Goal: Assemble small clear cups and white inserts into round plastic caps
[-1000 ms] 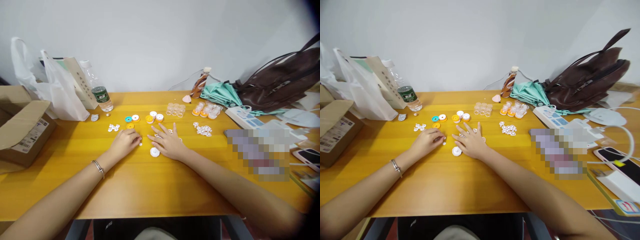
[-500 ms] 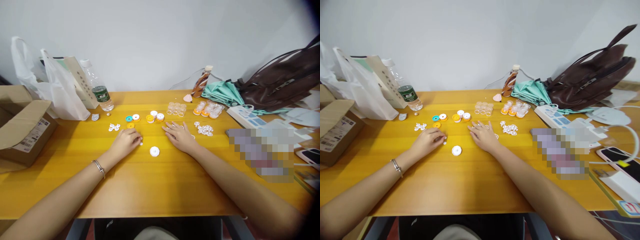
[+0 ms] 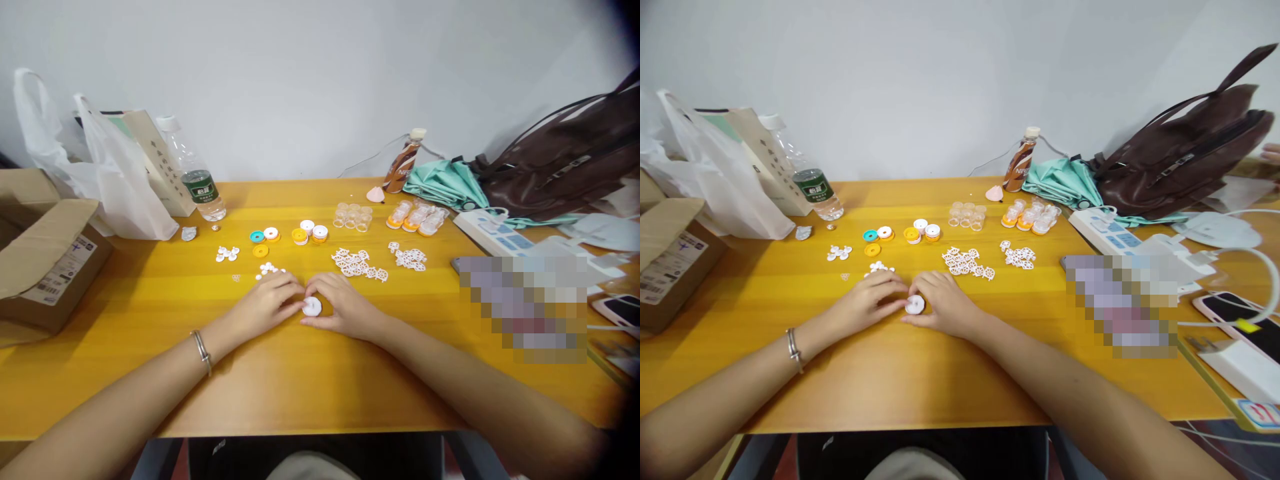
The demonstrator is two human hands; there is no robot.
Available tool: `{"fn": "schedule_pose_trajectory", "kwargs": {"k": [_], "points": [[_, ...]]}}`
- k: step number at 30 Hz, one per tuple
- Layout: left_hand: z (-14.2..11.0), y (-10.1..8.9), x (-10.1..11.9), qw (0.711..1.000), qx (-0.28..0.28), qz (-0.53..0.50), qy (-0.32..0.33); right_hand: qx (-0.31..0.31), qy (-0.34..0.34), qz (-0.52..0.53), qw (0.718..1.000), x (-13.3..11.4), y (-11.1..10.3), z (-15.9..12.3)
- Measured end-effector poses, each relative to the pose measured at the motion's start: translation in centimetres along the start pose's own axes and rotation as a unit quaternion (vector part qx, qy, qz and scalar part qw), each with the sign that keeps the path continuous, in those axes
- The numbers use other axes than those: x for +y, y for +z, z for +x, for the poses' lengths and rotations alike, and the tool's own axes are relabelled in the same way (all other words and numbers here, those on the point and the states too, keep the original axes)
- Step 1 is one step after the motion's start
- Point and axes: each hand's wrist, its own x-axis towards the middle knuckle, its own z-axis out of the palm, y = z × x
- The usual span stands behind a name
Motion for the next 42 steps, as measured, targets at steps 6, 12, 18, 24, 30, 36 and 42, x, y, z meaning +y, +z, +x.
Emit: {"fn": "schedule_pose_trajectory", "kwargs": {"k": [6,12,18,24,30,36,42], "points": [[-0.1,0.7,0.5,1.0,0.014,-0.024,-0.008,0.011,0.012,0.016,1.0,0.8,0.4,0.2],[0.0,1.1,0.8,1.0,-0.006,-0.022,-0.005,0.016,0.047,0.02,0.999,1.0,0.4,0.1],[0.1,1.3,0.8,1.0,0.0,0.0,0.0,0.004,0.058,0.041,0.997,0.8,0.5,0.3],[-0.1,1.2,0.6,0.985,-0.001,0.151,0.082,0.014,0.051,0.054,0.997,0.9,0.8,0.4],[0.0,0.6,0.8,0.962,-0.006,0.23,0.144,0.014,0.056,0.058,0.997,0.9,0.8,0.4],[0.2,0.6,0.9,0.948,0.006,0.255,0.189,-0.005,0.055,0.066,0.996,1.1,0.5,0.3],[0.3,0.6,0.7,0.944,0.003,0.265,0.197,-0.041,0.021,0.099,0.994,1.3,-0.5,0.1]]}}
